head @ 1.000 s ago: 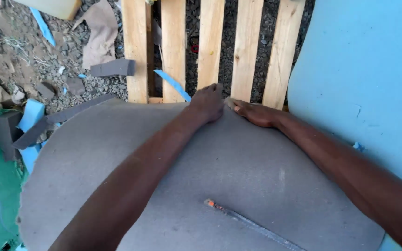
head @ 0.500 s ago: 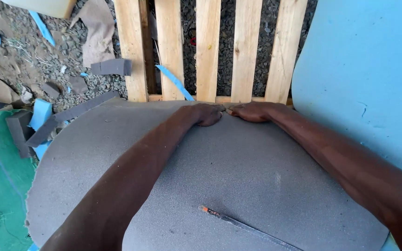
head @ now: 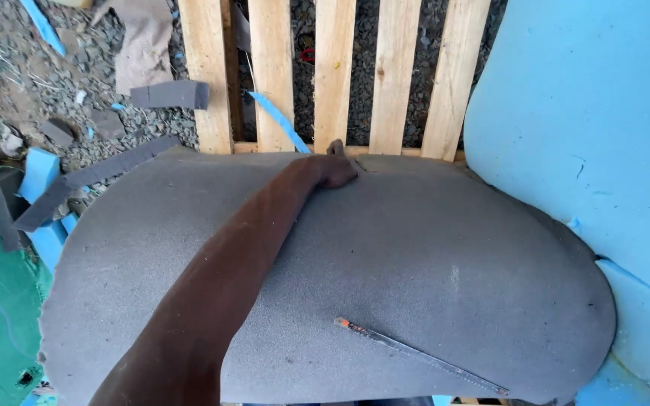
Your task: A person uses a hacksaw blade to manually cut and shape a piece of grey foam for an armrest.
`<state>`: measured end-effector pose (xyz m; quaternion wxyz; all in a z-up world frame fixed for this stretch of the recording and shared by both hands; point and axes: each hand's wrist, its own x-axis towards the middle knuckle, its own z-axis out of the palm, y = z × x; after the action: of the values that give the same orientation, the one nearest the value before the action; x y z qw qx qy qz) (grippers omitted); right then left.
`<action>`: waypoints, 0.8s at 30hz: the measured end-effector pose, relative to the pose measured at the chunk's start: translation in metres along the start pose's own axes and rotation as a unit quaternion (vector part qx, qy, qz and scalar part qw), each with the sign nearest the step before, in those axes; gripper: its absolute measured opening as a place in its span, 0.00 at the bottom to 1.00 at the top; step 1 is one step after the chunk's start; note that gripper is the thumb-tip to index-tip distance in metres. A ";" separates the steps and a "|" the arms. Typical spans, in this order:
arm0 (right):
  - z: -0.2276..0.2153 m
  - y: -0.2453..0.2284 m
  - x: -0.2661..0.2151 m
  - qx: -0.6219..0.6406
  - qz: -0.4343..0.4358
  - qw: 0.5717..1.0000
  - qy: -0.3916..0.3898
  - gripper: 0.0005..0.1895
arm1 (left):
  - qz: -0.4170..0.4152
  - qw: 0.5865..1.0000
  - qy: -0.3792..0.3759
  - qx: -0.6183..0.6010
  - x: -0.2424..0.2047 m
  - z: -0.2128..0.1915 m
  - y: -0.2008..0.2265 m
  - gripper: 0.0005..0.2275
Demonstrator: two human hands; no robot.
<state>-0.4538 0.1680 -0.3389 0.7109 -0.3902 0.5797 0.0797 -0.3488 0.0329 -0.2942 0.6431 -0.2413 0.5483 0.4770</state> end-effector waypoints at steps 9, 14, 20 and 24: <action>0.002 0.096 0.095 0.387 -0.312 0.868 0.030 0.39 | 0.197 0.768 0.279 0.542 0.255 0.046 -0.097 0.20; 0.024 0.053 0.030 0.045 0.038 0.998 -0.024 0.41 | 0.089 0.956 0.257 0.109 0.222 0.034 -0.071 0.24; 0.019 0.045 0.028 -0.016 0.052 0.998 -0.043 0.42 | 0.079 0.947 0.266 0.161 0.247 0.040 -0.074 0.21; 0.007 0.034 0.020 0.014 0.059 0.996 -0.057 0.46 | 0.019 0.971 0.219 0.096 0.175 0.031 -0.045 0.22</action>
<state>-0.4613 0.1891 -0.3719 0.7424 -0.3397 0.5612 0.1360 -0.3045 0.1003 -0.4588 0.5183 -0.2663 0.7235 0.3702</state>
